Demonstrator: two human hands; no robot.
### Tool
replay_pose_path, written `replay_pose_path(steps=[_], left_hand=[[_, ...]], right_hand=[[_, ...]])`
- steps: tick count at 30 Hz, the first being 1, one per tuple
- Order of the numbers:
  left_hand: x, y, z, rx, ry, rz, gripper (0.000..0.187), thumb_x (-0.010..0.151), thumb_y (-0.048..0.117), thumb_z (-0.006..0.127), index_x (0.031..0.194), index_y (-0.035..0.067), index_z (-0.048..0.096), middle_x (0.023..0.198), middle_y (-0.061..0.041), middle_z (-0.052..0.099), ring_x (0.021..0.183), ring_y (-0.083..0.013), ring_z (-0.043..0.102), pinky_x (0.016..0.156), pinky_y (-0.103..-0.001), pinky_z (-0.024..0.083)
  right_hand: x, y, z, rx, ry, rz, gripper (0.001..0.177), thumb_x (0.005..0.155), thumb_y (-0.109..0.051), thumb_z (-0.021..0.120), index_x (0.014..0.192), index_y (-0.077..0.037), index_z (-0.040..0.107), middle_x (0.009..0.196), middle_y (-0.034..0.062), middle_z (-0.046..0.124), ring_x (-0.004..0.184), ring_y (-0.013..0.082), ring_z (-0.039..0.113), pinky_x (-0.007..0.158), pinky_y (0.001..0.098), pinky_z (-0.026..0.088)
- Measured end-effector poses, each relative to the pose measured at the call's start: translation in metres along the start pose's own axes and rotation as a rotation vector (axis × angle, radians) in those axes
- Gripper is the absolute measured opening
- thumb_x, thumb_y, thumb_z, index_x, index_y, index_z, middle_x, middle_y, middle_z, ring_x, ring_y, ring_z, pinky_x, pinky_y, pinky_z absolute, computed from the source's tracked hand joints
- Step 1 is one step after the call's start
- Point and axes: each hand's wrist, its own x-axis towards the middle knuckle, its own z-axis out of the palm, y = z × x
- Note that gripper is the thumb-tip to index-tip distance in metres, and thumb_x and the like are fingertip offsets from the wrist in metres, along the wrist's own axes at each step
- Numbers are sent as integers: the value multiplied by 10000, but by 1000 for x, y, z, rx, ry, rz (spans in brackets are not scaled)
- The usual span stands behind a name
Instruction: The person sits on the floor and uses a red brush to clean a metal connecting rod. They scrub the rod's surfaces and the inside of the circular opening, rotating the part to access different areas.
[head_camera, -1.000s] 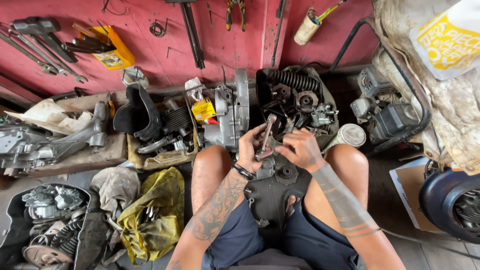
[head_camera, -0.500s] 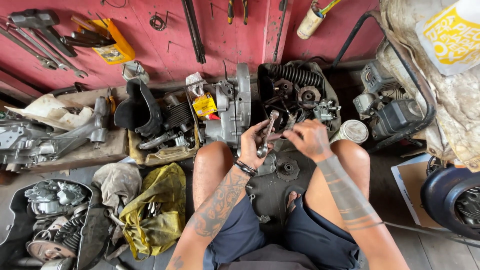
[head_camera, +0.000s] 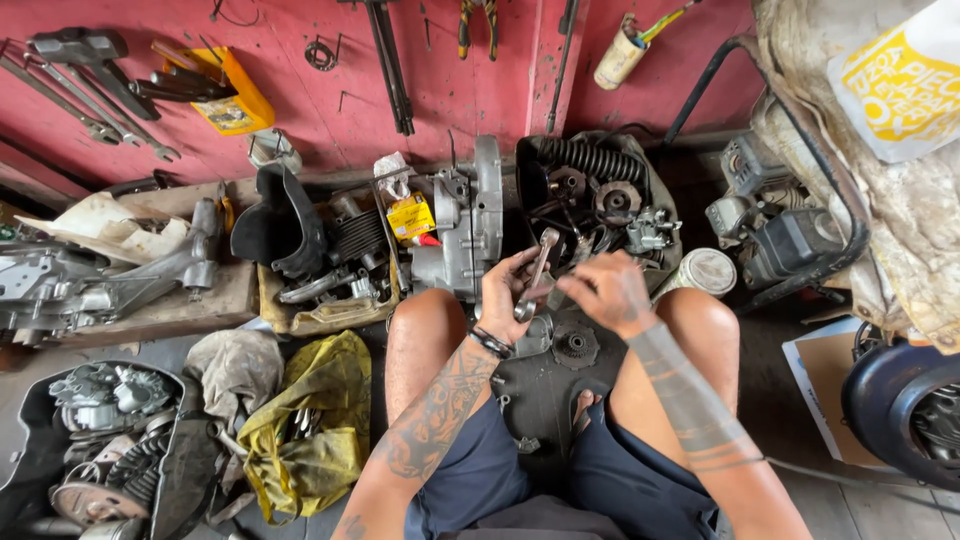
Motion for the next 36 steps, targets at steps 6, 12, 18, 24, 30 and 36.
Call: replay_pose_path(steps=[6,12,18,24,30,36], left_hand=[[2,-4,2,40,66,9,330,898,242,634,1148,48,724,867,-173,745,529,-206,659,384,-209,454],[-23,8,35,103,206,-1,206,866,209,712,1016,77,759,829,-147,737,501,-182,561,429,-220,462],[-20,13,19,92,128,-32,301,909,300,619,1102,95,725,888,-135,705,616,-227,639,462,-232,446],[-8,6,-2,68,61,-8,341,922,279,594,1145,44,701,912,-158,697,593,-207,598,423,-238,436],[-11,6,7,59,70,-11,373,918,298,591,1165,42,703,875,-152,656,573,-230,553,482,-274,414],[-20,10,17,79,79,-16,422,906,323,585,1199,40,697,928,-157,674,561,-198,534,472,-270,430]], right_hand=[[-6,3,10,38,-23,-42,577,989,-618,553,615,-180,532,558,23,523,581,261,567,651,384,434],[8,4,-24,-30,96,-19,489,1004,-484,645,655,-156,546,590,53,550,617,281,605,649,390,438],[5,-7,-15,-11,101,3,551,965,-584,646,630,-157,551,586,28,538,602,247,566,665,387,420],[2,-22,-5,62,76,7,610,978,-675,559,612,-186,564,585,-7,573,605,218,562,685,361,416],[8,11,-18,28,127,86,567,995,-576,623,626,-154,542,580,31,544,588,272,558,652,369,396],[8,-4,-14,23,92,30,569,965,-581,639,598,-157,542,551,24,540,576,251,566,665,386,419]])
